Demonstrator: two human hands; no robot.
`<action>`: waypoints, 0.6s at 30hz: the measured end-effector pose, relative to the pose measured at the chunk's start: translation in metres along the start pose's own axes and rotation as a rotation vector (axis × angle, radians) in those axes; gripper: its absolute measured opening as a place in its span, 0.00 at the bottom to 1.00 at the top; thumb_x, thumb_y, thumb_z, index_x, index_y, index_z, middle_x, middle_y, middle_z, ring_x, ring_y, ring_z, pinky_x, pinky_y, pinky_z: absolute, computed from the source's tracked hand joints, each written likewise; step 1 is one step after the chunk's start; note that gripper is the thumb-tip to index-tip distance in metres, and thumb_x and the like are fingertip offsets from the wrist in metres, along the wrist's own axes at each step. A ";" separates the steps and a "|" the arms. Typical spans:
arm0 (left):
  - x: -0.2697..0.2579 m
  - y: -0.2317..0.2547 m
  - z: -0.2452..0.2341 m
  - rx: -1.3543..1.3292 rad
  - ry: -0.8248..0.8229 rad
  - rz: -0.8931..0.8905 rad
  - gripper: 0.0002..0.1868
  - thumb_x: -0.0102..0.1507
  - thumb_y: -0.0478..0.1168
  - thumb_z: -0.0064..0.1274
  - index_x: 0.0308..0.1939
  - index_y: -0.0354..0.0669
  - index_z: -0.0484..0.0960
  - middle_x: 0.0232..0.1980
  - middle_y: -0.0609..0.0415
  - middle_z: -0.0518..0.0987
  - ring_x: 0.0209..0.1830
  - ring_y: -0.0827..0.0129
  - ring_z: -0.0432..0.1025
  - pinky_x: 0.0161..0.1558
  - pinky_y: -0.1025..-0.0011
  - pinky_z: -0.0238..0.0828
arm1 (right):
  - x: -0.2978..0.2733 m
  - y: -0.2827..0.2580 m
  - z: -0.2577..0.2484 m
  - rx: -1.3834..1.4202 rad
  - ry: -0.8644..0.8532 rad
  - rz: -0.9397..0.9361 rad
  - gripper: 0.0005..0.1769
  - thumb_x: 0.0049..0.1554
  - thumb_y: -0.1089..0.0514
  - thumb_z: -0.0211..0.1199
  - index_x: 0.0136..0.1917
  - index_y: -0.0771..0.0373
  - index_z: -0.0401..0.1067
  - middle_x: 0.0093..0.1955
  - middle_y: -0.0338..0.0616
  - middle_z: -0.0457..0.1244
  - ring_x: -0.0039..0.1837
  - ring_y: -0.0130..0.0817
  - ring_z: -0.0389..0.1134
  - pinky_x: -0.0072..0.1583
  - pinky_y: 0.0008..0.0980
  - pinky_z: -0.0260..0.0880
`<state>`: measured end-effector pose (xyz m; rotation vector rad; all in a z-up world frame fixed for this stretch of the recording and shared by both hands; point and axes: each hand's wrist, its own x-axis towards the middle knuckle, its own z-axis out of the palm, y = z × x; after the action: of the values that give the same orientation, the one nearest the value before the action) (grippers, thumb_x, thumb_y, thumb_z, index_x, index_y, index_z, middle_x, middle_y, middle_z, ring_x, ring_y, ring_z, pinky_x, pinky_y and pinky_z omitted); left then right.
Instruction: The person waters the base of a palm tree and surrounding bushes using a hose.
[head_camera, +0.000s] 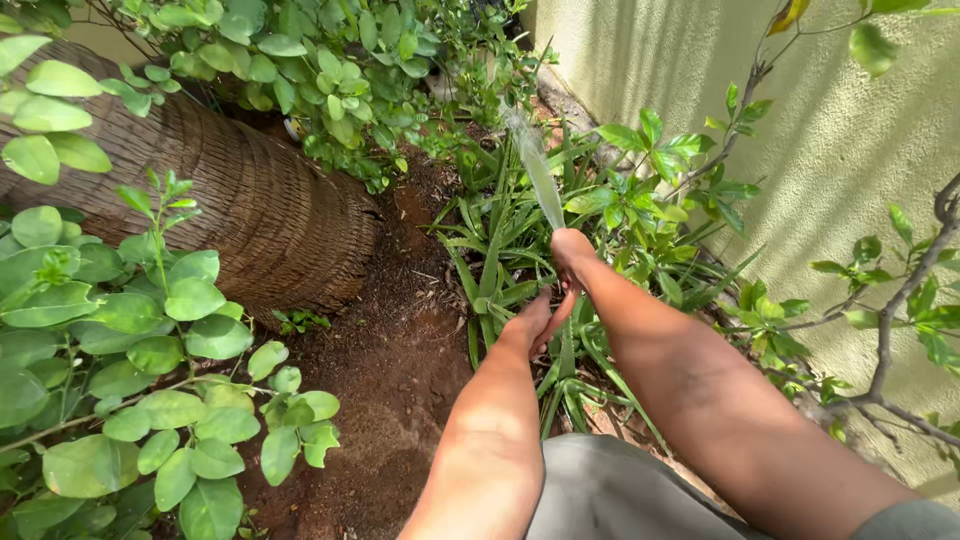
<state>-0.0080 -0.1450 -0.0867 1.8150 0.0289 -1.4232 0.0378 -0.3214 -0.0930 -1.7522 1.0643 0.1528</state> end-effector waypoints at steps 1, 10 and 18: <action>-0.004 0.008 -0.002 0.002 0.008 0.000 0.44 0.65 0.79 0.16 0.46 0.49 0.76 0.21 0.58 0.61 0.18 0.70 0.56 0.23 0.67 0.53 | -0.002 -0.009 -0.005 0.051 0.005 0.016 0.19 0.59 0.59 0.43 0.34 0.72 0.68 0.26 0.59 0.59 0.24 0.51 0.62 0.28 0.52 0.60; -0.016 0.029 -0.023 -0.029 0.054 0.021 0.44 0.63 0.79 0.15 0.70 0.62 0.66 0.30 0.56 0.70 0.23 0.69 0.58 0.28 0.66 0.55 | -0.026 -0.048 -0.012 0.342 -0.098 0.101 0.14 0.60 0.51 0.40 0.43 0.62 0.59 0.27 0.44 0.47 0.27 0.37 0.47 0.31 0.45 0.49; -0.011 0.020 -0.027 -0.013 0.067 0.028 0.50 0.65 0.80 0.09 0.71 0.55 0.68 0.24 0.57 0.61 0.19 0.70 0.53 0.24 0.67 0.49 | -0.024 -0.051 -0.005 0.276 -0.157 0.107 0.12 0.60 0.50 0.39 0.46 0.59 0.57 0.27 0.44 0.48 0.27 0.38 0.48 0.31 0.44 0.50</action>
<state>0.0189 -0.1379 -0.0649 1.8450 0.0473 -1.3394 0.0578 -0.3078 -0.0413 -1.4135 1.0129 0.1966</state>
